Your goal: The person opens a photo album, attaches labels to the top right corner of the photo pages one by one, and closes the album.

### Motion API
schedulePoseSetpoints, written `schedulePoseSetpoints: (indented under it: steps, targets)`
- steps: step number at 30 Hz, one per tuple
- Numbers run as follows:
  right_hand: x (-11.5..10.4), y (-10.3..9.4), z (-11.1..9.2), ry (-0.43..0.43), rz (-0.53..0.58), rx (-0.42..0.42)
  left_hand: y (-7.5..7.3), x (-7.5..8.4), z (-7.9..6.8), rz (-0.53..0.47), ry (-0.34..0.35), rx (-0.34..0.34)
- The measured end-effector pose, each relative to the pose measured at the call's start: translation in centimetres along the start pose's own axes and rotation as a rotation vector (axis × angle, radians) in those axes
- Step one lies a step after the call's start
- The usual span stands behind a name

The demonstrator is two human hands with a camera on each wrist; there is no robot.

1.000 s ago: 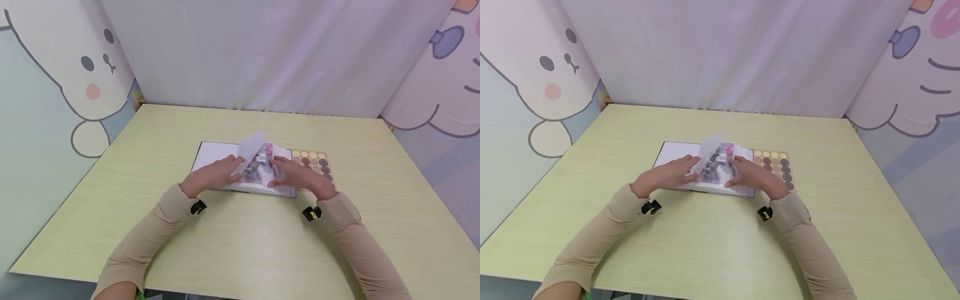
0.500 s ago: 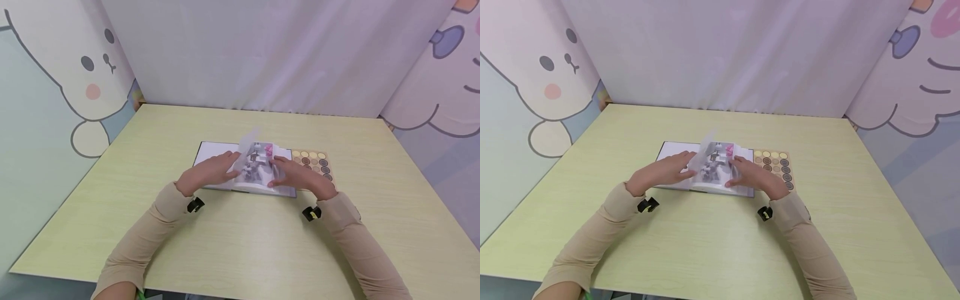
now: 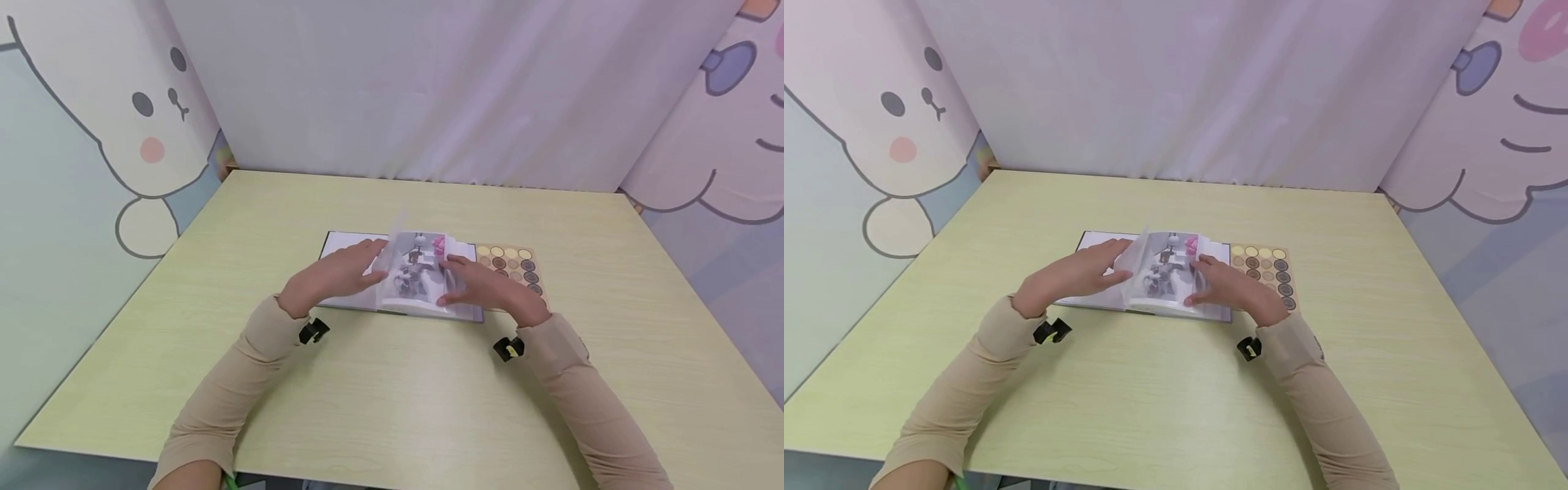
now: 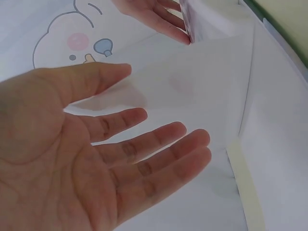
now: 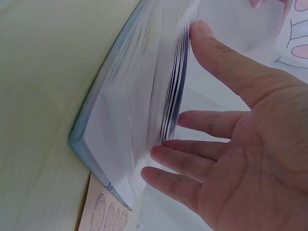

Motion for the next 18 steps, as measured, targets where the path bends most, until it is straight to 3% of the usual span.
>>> schedulePoseSetpoints:
  steps: [18]
  targets:
    - [0.1, 0.1, 0.1, 0.007, -0.009, 0.0, -1.7, -0.6, -0.3, -0.071, -0.007, 0.079]
Point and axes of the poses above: each hand's wrist, its own z-axis towards the middle knuckle, its own y-axis out of the palm, x = y × z, the point moved 8 cm from there along z, towards the middle knuckle, and after that the axes turned 7 degrees about -z, right-handed, at the moved point
